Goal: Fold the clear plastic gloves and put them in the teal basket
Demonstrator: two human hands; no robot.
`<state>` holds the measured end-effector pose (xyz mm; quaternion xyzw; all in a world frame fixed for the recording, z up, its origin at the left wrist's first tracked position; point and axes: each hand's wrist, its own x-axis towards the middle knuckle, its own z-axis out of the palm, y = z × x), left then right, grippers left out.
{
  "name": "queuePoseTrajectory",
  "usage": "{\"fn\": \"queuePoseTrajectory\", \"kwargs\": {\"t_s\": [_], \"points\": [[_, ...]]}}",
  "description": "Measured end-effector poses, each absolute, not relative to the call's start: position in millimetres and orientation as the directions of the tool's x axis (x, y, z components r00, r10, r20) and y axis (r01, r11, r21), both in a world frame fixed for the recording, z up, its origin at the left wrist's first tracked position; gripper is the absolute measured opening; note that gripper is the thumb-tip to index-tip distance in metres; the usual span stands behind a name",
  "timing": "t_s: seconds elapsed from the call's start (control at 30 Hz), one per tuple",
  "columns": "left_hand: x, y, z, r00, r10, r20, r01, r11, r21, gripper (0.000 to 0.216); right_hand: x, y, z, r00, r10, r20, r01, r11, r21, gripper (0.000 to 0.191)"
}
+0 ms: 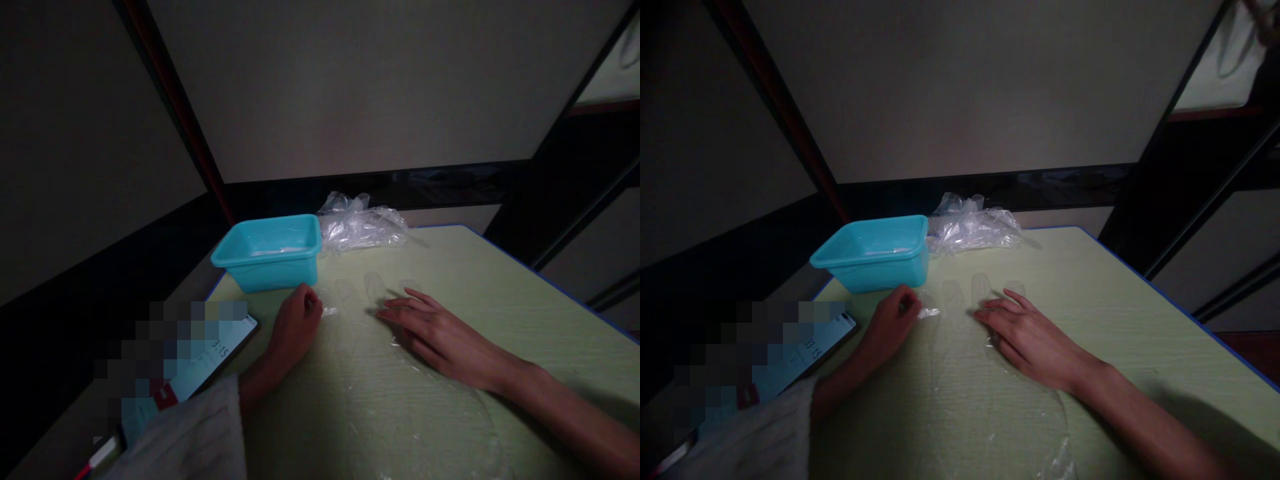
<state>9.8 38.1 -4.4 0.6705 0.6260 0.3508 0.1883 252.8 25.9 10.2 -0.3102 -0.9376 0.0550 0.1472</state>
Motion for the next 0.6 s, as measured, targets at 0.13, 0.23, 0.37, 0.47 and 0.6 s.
{"fn": "queuePoseTrajectory", "kwargs": {"t_s": [0.13,0.23,0.37,0.47,0.6], "points": [[12,35,-2,-0.036,0.978,0.204,0.546,-0.152,0.824,0.013,252,26,10,-0.761,0.605,0.235,0.565,0.796,-0.218,0.047],[15,31,-1,-0.022,0.984,0.179,0.458,-0.149,0.877,0.006,252,26,10,-0.759,0.611,0.225,0.567,0.790,-0.234,0.045],[19,26,2,-0.005,0.991,0.134,0.286,-0.127,0.950,0.018,250,24,13,-0.786,0.583,0.204,0.534,0.808,-0.250,0.038],[22,22,3,0.031,0.986,0.166,0.208,-0.169,0.963,0.021,248,22,15,-0.816,0.548,0.183,0.497,0.828,-0.260,0.035],[23,16,2,0.118,0.970,0.214,0.220,-0.236,0.947,0.021,248,22,15,-0.815,0.553,0.172,0.503,0.823,-0.263,0.036]]}}
